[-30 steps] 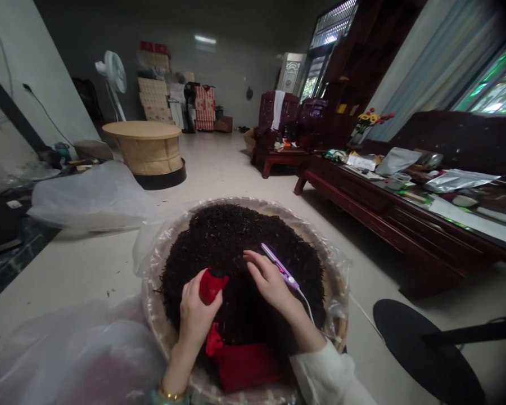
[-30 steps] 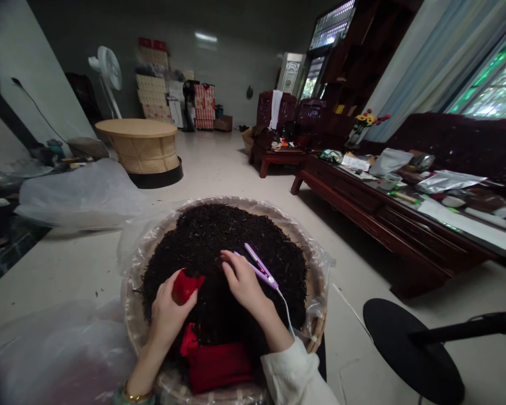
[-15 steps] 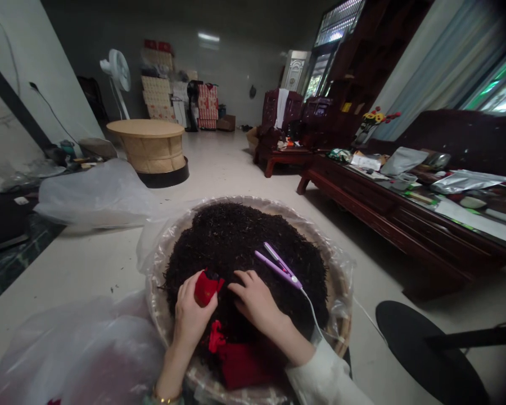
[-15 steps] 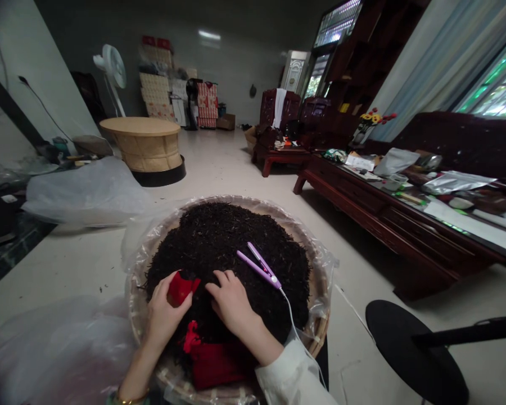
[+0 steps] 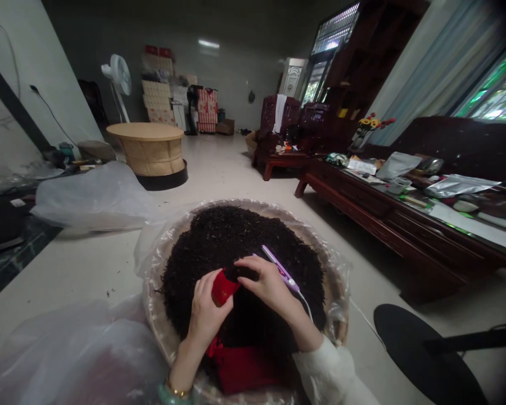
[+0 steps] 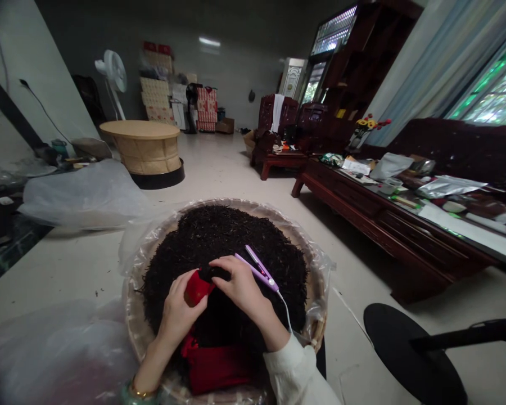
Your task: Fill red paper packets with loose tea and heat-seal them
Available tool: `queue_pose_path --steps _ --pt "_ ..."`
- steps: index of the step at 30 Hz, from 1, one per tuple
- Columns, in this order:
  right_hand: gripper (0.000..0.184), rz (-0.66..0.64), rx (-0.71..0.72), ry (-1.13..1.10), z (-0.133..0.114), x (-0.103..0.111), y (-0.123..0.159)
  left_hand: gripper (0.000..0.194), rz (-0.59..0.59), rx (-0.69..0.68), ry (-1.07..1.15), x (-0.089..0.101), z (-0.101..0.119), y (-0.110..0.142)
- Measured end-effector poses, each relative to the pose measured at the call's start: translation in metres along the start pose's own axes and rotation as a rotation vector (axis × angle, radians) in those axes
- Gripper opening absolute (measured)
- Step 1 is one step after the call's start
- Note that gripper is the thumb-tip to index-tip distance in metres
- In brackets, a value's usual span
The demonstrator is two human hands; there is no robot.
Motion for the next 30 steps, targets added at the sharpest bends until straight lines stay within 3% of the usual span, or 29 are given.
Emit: queue_pose_path --steps 5,11,14,20,23,26,30 --pt "0.035 -0.023 0.047 -0.084 -0.013 -0.005 -0.004 0.048 0.017 0.008 0.018 -0.005 0.002 -0.003" --pt "0.029 0.125 -0.022 -0.138 0.021 0.007 0.001 0.051 0.043 0.064 0.034 -0.007 -0.007 -0.002" --pt "0.026 0.172 -0.026 -0.062 0.025 0.014 0.005 0.057 0.06 0.118 0.038 -0.005 -0.014 -0.001" --pt "0.031 -0.015 0.074 0.12 -0.012 -0.01 0.01 0.06 0.047 0.159 0.09 -0.007 -0.017 0.002" --pt "0.018 -0.113 0.052 0.118 -0.013 -0.026 0.011 0.06 0.04 0.193 0.14 -0.007 -0.018 0.003" --pt "0.013 -0.08 0.014 0.04 -0.004 -0.023 0.007 0.067 -0.053 0.289 0.27 -0.011 -0.026 0.003" --pt "0.013 -0.031 0.009 -0.095 0.004 -0.014 0.003 0.064 -0.376 0.439 0.602 -0.033 -0.032 0.011"
Point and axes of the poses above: each hand's wrist, its own y-axis away from the middle knuckle, its own x-axis out of the back of the hand, z = x × y, the point moved 10 cm from there along -y, towards the middle knuckle, and after that the axes turned 3 degrees about -y, right-handed, at the moved point
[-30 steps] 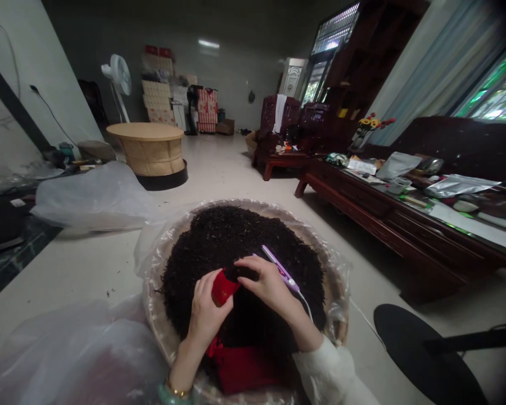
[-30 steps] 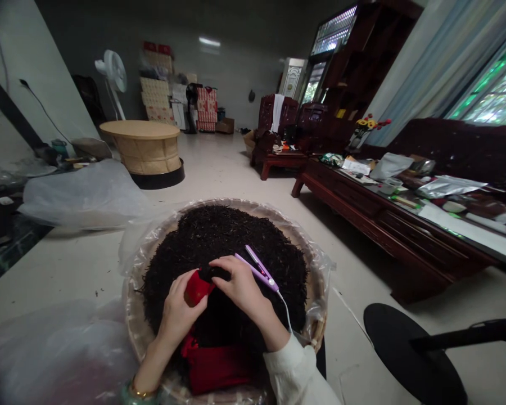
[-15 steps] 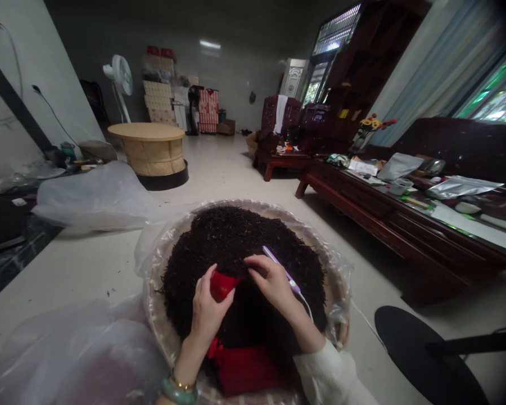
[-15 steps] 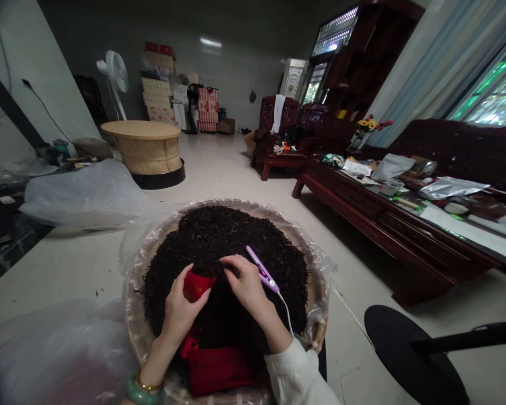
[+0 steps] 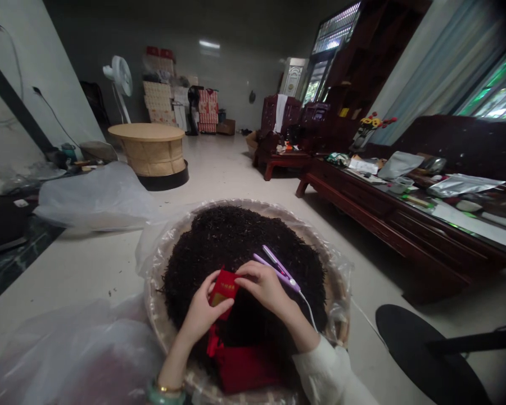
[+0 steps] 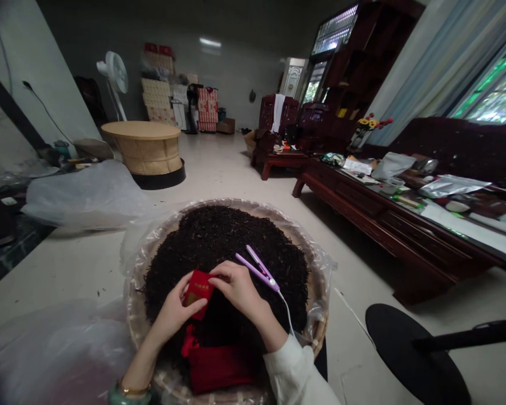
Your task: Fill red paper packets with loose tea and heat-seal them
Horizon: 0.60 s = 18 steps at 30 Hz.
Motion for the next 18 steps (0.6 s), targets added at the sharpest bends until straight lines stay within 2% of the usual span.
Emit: queue_pose_path --steps 2,3,6,8,10,12,15,18 --pt "0.013 0.008 -0.041 -0.076 0.009 0.002 -0.001 0.052 -0.109 0.089 0.069 -0.006 -0.008 0.001" --pt "0.013 0.024 -0.076 -0.117 0.015 0.004 -0.001 0.047 -0.125 0.118 0.082 -0.006 -0.01 0.002" --pt "0.016 0.1 -0.199 -0.246 0.039 0.012 -0.001 0.042 -0.076 0.136 0.095 0.0 -0.016 0.003" --pt "0.017 0.147 -0.225 -0.261 0.047 0.018 -0.001 0.042 -0.036 0.149 0.118 0.003 -0.019 0.004" --pt "0.016 0.186 -0.159 -0.167 0.039 0.025 -0.001 0.043 -0.016 0.19 0.181 0.003 -0.024 0.006" --pt "0.017 0.192 -0.039 -0.029 0.018 0.027 -0.002 0.045 -0.021 0.244 0.259 0.0 -0.027 0.009" --pt "0.022 0.077 0.104 0.127 -0.014 0.013 -0.003 0.051 -0.06 0.29 0.326 -0.007 -0.025 0.012" --pt "0.019 -0.072 0.107 0.198 -0.02 -0.004 -0.006 0.056 -0.088 0.268 0.385 -0.011 -0.019 0.013"
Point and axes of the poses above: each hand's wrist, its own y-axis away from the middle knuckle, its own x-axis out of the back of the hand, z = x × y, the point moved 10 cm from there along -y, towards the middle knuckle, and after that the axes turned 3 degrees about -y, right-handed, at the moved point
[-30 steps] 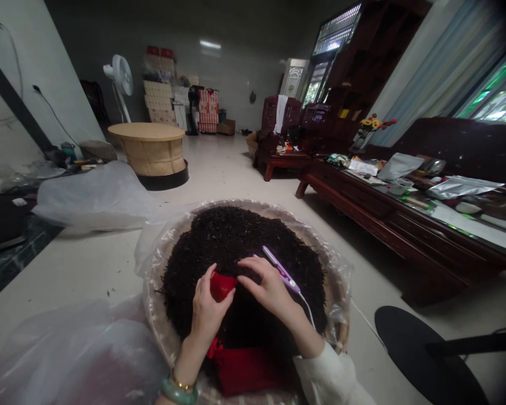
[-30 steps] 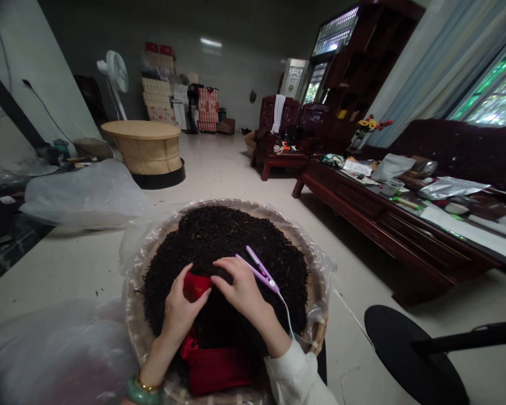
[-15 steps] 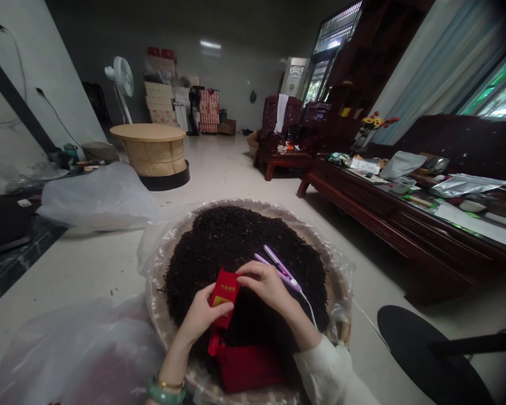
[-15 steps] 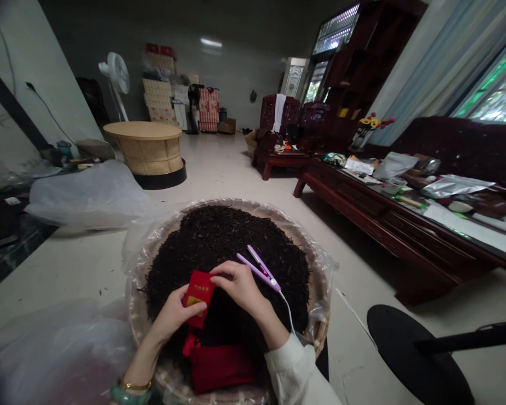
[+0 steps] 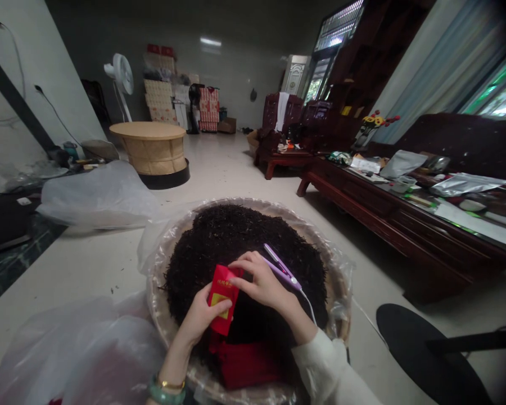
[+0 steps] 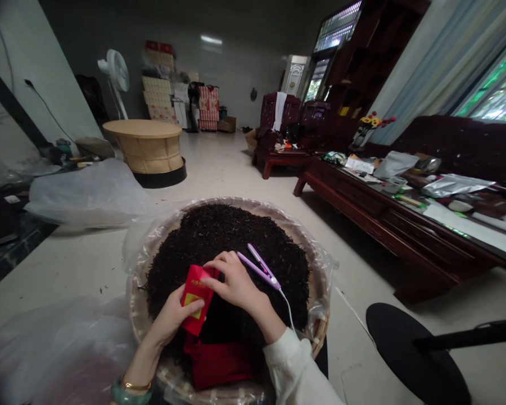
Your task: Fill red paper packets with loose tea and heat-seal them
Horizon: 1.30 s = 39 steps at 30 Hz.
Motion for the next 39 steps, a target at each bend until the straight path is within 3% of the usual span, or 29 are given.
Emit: queue_pose_path --steps 5,14,18,21,25,30,34,37,39 --pt "0.03 -0.117 -0.138 -0.219 0.026 -0.013 -0.002 0.057 -0.052 -0.002 0.065 -0.001 -0.003 0.001" --pt "0.039 -0.144 -0.406 -0.56 0.071 -0.025 0.006 0.06 -0.071 0.035 0.072 -0.001 -0.01 0.0" --pt "0.03 -0.079 -0.266 -0.418 0.057 -0.009 0.002 0.061 -0.025 0.04 0.064 0.004 -0.009 -0.001" --pt "0.028 -0.167 -0.148 -0.276 0.039 -0.015 0.002 0.058 -0.042 0.034 0.039 0.003 -0.008 -0.001" --pt "0.018 -0.259 -0.163 -0.335 0.036 -0.024 0.004 0.059 -0.062 0.035 0.017 0.002 -0.009 -0.001" --pt "0.01 -0.353 -0.187 -0.425 0.04 -0.028 0.009 0.064 -0.178 0.08 0.061 -0.009 -0.015 0.002" --pt "0.006 -0.281 -0.223 -0.396 0.056 -0.021 0.007 0.059 -0.148 0.057 0.023 -0.005 -0.015 0.001" --pt "0.008 -0.088 -0.231 -0.288 0.065 0.002 0.002 0.057 -0.085 0.009 -0.057 0.002 -0.011 -0.001" --pt "0.015 0.04 -0.176 -0.183 0.057 0.017 0.0 0.057 -0.032 -0.032 -0.124 0.006 -0.007 -0.003"
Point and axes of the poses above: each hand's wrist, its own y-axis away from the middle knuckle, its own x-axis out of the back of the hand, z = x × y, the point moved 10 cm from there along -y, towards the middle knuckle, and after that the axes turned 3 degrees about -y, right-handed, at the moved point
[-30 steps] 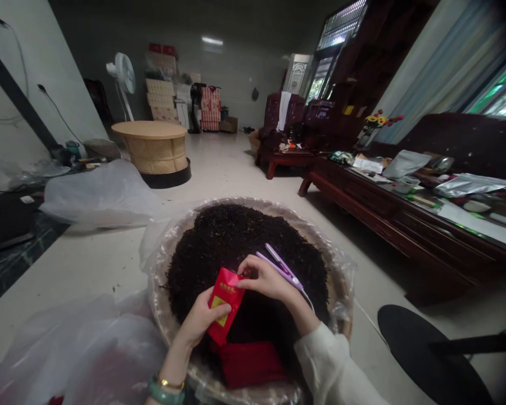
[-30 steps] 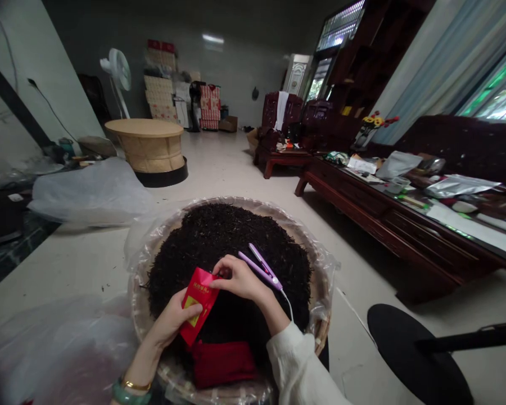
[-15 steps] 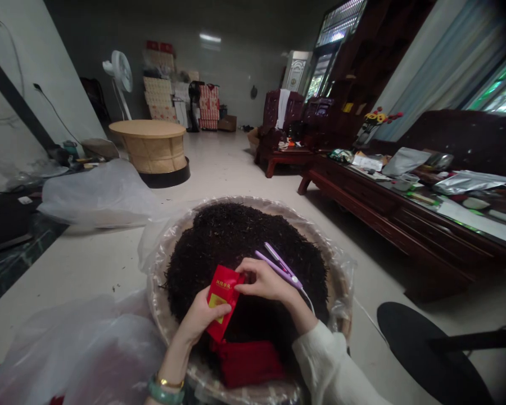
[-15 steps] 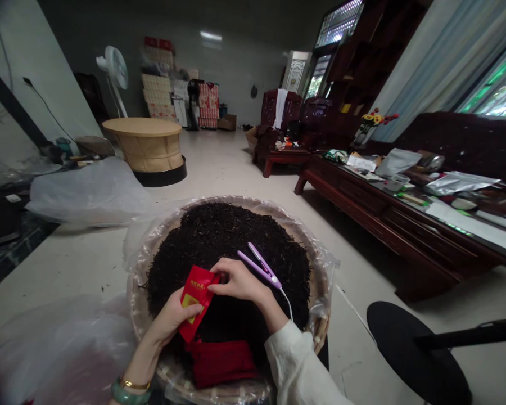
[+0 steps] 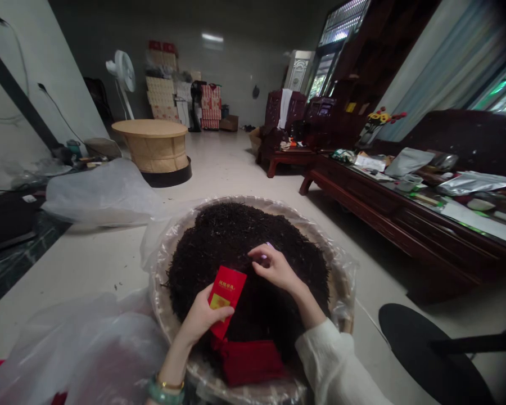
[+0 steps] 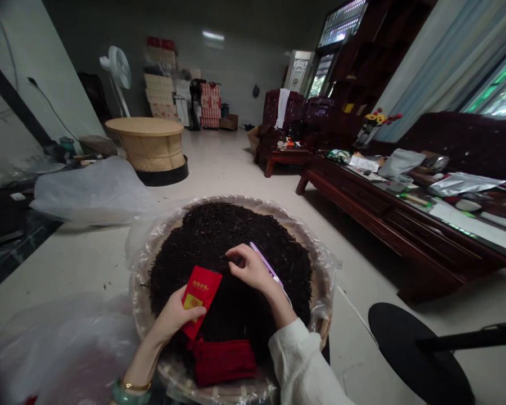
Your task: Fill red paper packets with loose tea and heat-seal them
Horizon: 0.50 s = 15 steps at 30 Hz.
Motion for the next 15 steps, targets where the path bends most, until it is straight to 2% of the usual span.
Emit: queue_pose_path --steps 2,4,6,8,15 --pt "0.023 0.004 0.075 0.061 -0.017 -0.004 0.003 0.057 0.036 -0.034 -0.073 0.001 0.005 -0.001" --pt "0.022 -0.073 0.103 0.086 -0.027 -0.02 0.006 0.055 0.059 -0.071 -0.148 -0.001 0.011 -0.001" --pt "0.016 -0.11 0.065 0.092 -0.027 -0.033 0.009 0.052 0.097 -0.108 -0.227 -0.001 0.016 -0.001" --pt "0.021 -0.11 0.015 0.085 -0.022 -0.038 0.009 0.05 0.14 -0.132 -0.295 0.002 0.021 0.0" --pt "0.031 -0.126 0.021 0.08 -0.023 -0.028 0.007 0.035 0.054 -0.088 -0.364 0.0 0.018 0.003"
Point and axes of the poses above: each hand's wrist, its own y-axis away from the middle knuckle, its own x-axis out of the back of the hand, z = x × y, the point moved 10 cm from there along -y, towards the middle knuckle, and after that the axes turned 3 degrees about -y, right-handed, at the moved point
